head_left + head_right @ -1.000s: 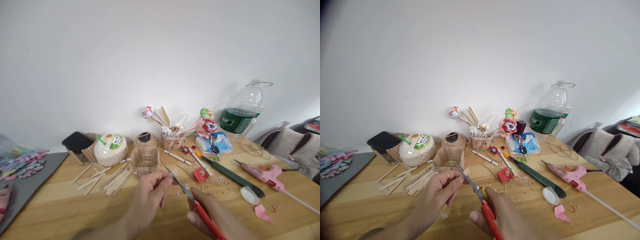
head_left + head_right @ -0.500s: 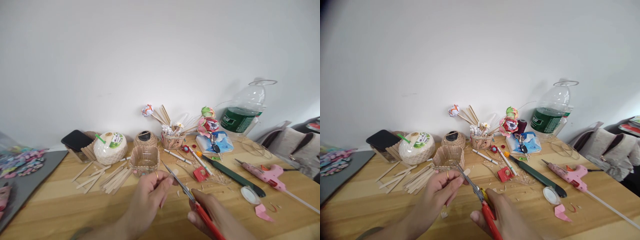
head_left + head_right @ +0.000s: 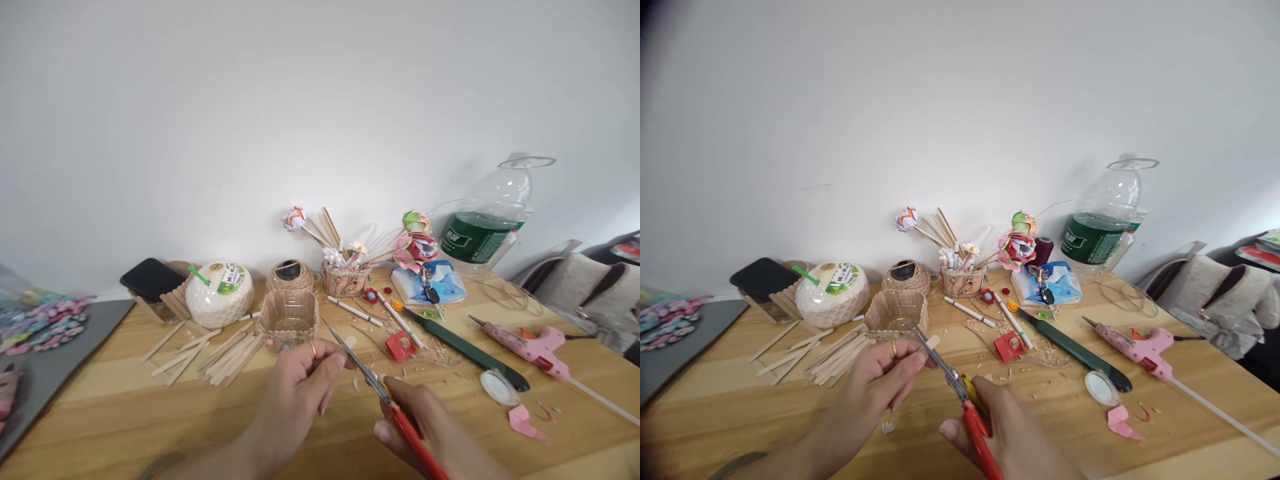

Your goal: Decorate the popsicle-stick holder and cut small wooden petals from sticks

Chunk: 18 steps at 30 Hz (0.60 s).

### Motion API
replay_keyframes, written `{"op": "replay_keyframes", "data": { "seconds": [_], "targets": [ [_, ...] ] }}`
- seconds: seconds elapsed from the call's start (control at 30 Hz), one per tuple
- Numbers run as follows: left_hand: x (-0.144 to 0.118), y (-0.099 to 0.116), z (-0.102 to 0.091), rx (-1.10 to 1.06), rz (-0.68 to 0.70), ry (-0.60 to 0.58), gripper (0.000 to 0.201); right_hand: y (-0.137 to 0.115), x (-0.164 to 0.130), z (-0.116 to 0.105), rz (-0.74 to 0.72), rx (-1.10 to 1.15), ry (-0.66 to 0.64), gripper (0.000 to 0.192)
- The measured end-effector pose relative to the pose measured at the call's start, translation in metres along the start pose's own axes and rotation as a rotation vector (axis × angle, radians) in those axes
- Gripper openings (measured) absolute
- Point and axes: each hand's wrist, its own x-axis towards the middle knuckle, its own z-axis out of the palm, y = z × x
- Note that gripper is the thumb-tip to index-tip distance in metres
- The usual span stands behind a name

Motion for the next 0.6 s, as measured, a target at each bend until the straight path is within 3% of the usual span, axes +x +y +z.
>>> {"op": "replay_keyframes", "data": {
  "seconds": [0.27, 0.47, 0.6],
  "targets": [
    [0.0, -0.002, 0.0, -0.031, -0.05, -0.048, 0.036, 0.008, -0.002, 0.001, -0.07, 0.169, -0.096, 0.06],
    [0.002, -0.013, 0.003, -0.09, -0.109, -0.117, 0.036, 0.009, -0.005, 0.004, 0.076, 0.258, -0.086, 0.061],
    [0.005, -0.022, 0.008, -0.147, -0.162, -0.141, 0.037, 0.011, -0.007, 0.003, 0.16, 0.388, -0.18, 0.061]
  ]
}}
